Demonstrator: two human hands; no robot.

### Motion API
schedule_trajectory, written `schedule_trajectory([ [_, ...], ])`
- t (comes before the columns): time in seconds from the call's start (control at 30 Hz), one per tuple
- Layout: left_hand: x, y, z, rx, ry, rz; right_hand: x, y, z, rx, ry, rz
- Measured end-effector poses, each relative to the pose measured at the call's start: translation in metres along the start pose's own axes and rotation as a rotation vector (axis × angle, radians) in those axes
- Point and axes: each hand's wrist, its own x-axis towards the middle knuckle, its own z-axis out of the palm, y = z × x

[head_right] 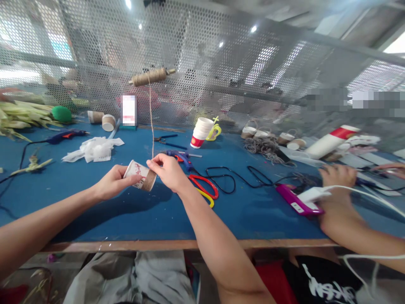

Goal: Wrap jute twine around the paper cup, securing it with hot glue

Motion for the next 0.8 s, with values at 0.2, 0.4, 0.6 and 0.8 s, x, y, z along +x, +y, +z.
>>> schedule_trajectory([
  [0.2, -0.0010, -0.0024, -0.0009, 0.024, 0.004, 0.014, -0.0016, -0.0024, 0.0020, -0.008, -0.014, 0.013],
  [0.4, -0.0008, -0.0015, 0.0003, -0.071, 0.015, -0.005, -0.0015, -0.0014, 0.0043, -0.022, -0.006, 0.018],
  [0.6, -0.0014, -0.0001, 0.0033, -0.226, 0.028, -0.031, -0.0002, 0.0004, 0.0065, -0.033, 0.028, 0.027],
  [0.8, -0.0019, -0.0001, 0.0050, -0.193, 0.034, -0.026, 0.0002, 0.0024, 0.0085, -0.014, 0.044, 0.009],
])
